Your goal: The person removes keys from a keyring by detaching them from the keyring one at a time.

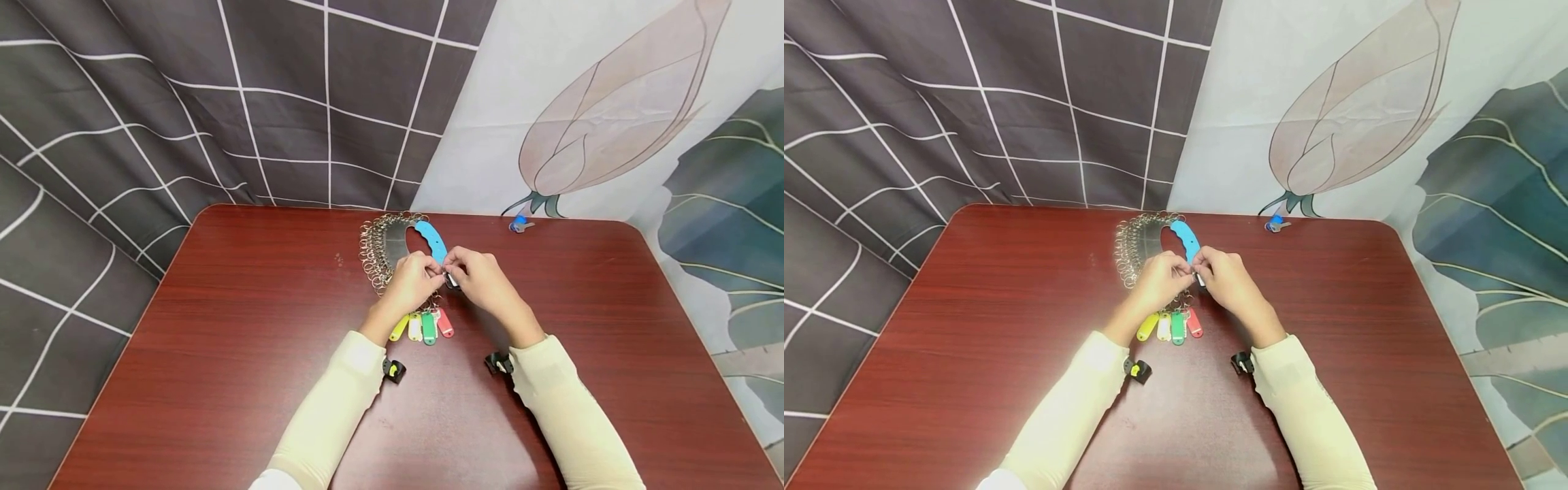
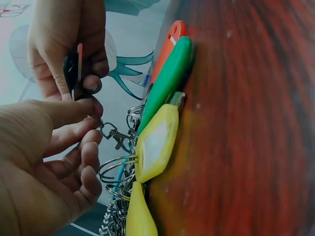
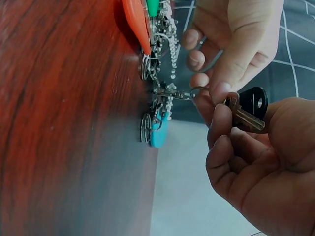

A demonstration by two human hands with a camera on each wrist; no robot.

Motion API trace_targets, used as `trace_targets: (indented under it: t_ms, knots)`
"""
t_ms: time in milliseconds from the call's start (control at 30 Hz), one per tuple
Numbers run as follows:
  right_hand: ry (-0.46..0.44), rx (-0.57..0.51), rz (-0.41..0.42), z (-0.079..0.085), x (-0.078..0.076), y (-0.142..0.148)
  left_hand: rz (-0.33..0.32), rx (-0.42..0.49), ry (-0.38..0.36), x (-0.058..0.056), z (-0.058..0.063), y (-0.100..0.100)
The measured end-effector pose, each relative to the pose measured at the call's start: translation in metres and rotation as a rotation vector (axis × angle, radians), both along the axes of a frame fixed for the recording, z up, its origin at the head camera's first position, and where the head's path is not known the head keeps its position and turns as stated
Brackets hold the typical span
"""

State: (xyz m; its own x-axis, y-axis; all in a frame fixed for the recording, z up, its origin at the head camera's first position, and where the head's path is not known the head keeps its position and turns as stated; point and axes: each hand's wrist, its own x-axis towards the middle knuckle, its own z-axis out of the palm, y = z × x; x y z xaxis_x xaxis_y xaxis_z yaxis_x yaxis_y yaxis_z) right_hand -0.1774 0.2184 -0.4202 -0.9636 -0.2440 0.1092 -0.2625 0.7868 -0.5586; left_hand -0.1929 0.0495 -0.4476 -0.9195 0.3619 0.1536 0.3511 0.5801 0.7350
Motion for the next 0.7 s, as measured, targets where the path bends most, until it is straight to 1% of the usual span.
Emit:
trace_targets:
  t_ms: [167, 267, 333, 567, 700]
  knots:
    - [0.027, 0.014, -0.004, 0.0011, 0.0008, -0.0003, 0.015, -0.029, 0.089, 0.0006, 0.0002, 0.0010]
    - [0.035, 0.012, -0.009, 0.0007, 0.0005, 0.0004, 0.016, -0.047, 0.114, 0.0005, -0.0002, -0.0001]
    - [0.027, 0.002, -0.013, 0.0002, 0.0001, 0.0013, 0.012, -0.055, 0.108, 0.0001, -0.0002, -0.0013]
    - [-0.020, -0.032, -0.013, -0.0017, -0.0016, 0.0037, -0.034, -0.069, 0.023, -0.0009, 0.0028, -0.0056]
    - [-0.030, -0.039, 0.000, -0.0014, -0.0017, 0.0040, -0.044, -0.071, 0.023, -0.0005, 0.0040, -0.0048]
